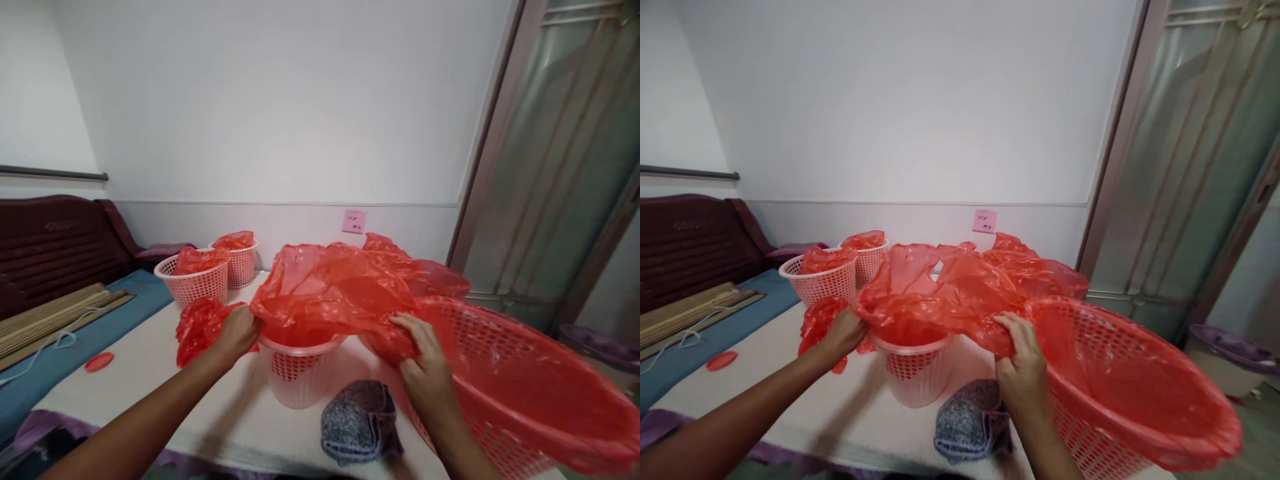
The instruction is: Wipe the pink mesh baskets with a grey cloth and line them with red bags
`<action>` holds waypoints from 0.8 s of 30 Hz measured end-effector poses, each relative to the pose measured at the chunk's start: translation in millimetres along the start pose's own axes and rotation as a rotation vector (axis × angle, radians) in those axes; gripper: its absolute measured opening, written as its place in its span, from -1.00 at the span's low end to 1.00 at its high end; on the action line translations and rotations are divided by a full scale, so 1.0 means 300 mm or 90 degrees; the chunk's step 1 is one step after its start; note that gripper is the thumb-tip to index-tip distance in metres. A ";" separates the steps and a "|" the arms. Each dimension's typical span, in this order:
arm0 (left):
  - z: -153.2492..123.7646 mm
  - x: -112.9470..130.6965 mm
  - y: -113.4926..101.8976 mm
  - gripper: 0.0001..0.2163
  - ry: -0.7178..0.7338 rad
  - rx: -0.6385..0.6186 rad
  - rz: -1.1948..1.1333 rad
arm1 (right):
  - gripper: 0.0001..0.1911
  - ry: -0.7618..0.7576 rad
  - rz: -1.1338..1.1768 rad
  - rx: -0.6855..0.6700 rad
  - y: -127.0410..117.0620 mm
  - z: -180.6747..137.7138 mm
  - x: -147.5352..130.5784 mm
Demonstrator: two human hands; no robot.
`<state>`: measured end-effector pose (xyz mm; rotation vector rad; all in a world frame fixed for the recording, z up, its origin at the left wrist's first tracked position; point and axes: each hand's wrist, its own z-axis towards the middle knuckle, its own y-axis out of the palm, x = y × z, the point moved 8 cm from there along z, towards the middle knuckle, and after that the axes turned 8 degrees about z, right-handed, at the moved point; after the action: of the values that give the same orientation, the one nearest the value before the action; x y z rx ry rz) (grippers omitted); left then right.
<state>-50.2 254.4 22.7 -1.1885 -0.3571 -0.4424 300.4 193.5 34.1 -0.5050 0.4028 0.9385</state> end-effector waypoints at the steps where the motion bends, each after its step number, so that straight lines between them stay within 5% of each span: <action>1: -0.009 0.002 0.006 -0.80 -0.003 -0.005 0.020 | -0.43 0.000 -0.034 -0.035 0.018 -0.003 -0.008; 10: -0.103 0.148 0.059 -0.60 0.026 -0.052 0.018 | -0.34 -0.022 -0.061 -0.126 0.070 -0.004 -0.269; 15: -0.189 0.220 0.093 -0.46 0.075 -0.175 -0.161 | -0.49 -0.003 -0.038 -0.247 0.181 -0.048 -0.197; 19: -0.128 0.183 0.042 -0.51 0.006 -0.250 -0.351 | -0.77 -0.003 -0.012 -0.272 0.194 -0.075 -0.156; 24: 0.031 0.140 -0.011 -0.48 -0.081 -0.169 -0.471 | -0.76 -0.069 0.046 -0.303 0.204 -0.080 -0.224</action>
<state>-16.1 256.2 49.1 -1.3225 -0.8772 -1.0809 210.7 165.5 36.2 -0.8712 0.0958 1.1311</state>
